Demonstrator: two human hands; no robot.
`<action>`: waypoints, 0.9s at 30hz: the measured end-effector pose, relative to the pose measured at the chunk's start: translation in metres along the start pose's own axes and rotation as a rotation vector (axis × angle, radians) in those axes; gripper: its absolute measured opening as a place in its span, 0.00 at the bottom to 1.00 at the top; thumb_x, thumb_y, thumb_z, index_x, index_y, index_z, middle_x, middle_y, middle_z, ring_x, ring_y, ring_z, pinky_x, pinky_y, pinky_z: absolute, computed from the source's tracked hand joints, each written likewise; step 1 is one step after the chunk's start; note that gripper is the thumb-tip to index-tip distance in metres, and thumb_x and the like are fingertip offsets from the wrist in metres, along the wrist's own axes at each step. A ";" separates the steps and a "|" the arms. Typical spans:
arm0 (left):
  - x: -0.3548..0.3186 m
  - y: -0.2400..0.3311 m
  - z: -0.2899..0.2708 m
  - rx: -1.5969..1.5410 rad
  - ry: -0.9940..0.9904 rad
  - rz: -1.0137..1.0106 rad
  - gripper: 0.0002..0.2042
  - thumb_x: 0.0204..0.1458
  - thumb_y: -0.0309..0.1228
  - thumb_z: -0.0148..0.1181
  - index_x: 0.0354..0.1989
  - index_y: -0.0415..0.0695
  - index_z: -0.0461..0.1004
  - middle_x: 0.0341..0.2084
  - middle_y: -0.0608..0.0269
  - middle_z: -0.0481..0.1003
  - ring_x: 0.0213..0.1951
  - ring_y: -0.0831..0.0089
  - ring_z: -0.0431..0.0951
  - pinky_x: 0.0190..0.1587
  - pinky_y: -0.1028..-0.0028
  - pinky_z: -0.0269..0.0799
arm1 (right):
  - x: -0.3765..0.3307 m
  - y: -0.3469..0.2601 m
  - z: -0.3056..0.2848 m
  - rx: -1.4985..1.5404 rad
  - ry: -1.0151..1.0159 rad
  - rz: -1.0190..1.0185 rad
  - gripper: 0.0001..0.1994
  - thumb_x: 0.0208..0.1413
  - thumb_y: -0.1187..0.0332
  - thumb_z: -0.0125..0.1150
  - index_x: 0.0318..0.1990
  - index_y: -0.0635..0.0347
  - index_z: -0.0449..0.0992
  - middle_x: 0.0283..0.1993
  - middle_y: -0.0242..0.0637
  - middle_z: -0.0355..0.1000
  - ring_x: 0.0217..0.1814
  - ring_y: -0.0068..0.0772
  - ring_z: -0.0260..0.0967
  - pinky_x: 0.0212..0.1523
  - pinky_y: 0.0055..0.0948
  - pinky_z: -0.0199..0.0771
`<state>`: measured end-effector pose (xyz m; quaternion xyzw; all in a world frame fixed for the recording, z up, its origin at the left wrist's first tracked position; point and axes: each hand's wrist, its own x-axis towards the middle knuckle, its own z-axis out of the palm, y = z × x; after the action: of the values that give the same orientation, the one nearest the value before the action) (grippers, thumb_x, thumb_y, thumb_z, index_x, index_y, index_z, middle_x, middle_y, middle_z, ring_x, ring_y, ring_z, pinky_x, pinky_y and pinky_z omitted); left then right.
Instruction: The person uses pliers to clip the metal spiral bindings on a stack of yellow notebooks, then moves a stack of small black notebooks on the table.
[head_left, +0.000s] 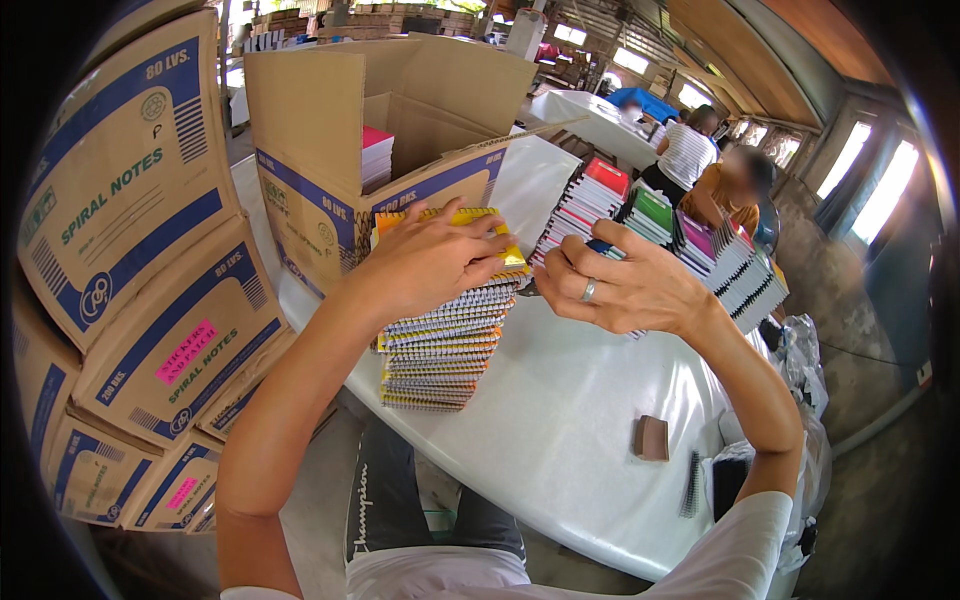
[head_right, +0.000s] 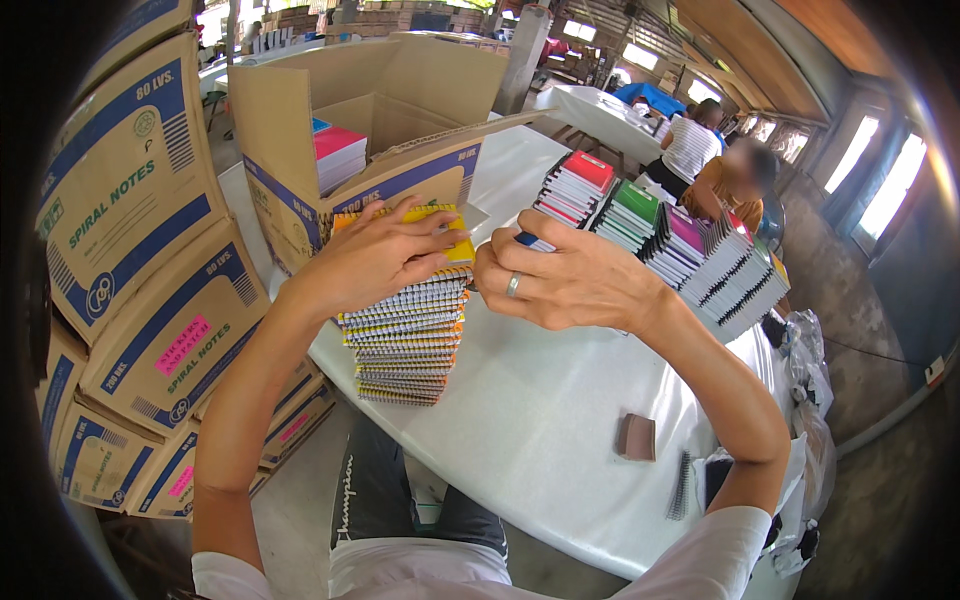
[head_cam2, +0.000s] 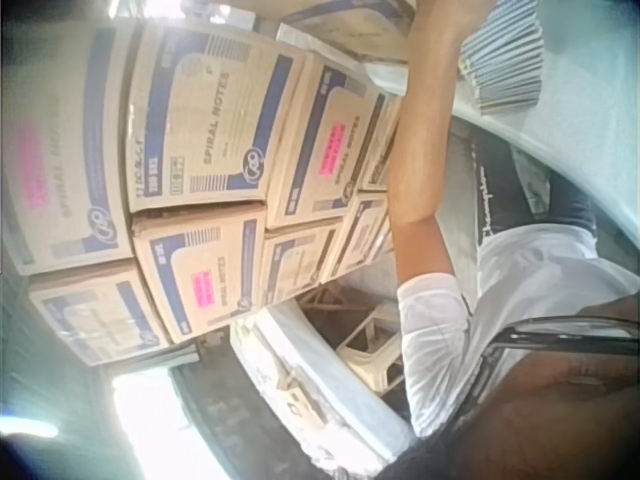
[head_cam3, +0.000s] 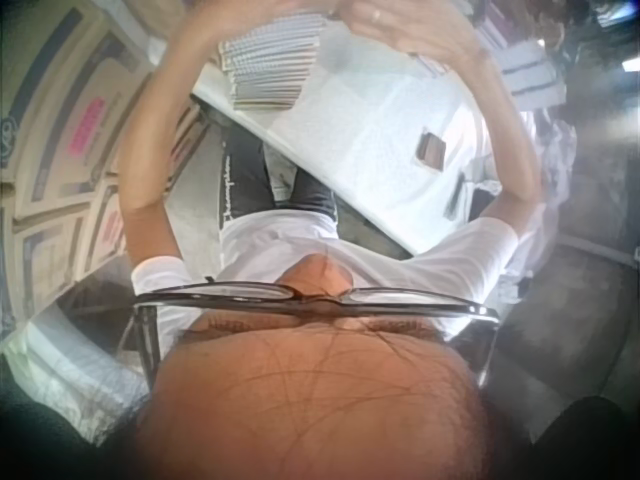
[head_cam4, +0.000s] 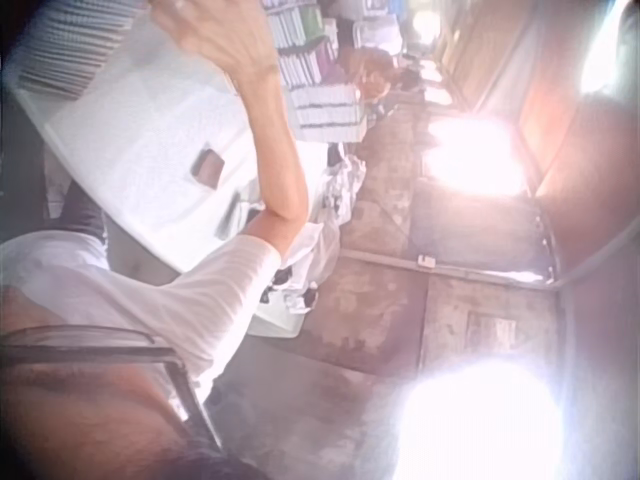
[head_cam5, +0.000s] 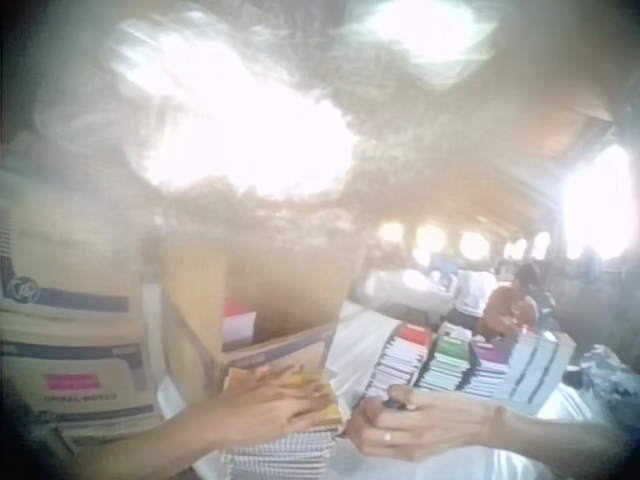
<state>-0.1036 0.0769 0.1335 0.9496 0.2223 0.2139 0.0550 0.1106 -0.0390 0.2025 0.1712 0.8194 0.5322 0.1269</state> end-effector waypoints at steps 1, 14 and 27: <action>0.000 0.000 0.001 0.003 -0.001 -0.004 0.21 0.61 0.49 0.46 0.58 0.58 0.72 0.63 0.67 0.65 0.68 0.56 0.55 0.68 0.48 0.46 | 0.000 0.000 0.001 0.011 0.020 -0.001 0.13 0.47 0.67 0.58 0.43 0.52 0.73 0.45 0.26 0.65 0.50 0.26 0.63 0.52 0.31 0.66; -0.002 -0.002 0.003 0.018 0.009 -0.027 0.21 0.61 0.49 0.45 0.58 0.59 0.72 0.64 0.69 0.64 0.69 0.57 0.55 0.68 0.49 0.46 | 0.032 -0.044 -0.036 0.099 -0.562 0.318 0.10 0.42 0.69 0.59 0.34 0.60 0.78 0.37 0.34 0.73 0.47 0.29 0.68 0.52 0.29 0.66; -0.001 -0.002 0.002 0.026 0.001 0.009 0.20 0.61 0.48 0.47 0.59 0.58 0.71 0.64 0.67 0.65 0.68 0.56 0.55 0.68 0.50 0.48 | 0.003 0.018 -0.003 0.045 -0.039 -0.037 0.16 0.49 0.67 0.57 0.48 0.50 0.72 0.48 0.28 0.65 0.54 0.27 0.62 0.58 0.36 0.65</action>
<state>-0.1043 0.0783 0.1307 0.9511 0.2210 0.2118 0.0414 0.1093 -0.0334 0.2200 0.1692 0.8314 0.5079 0.1488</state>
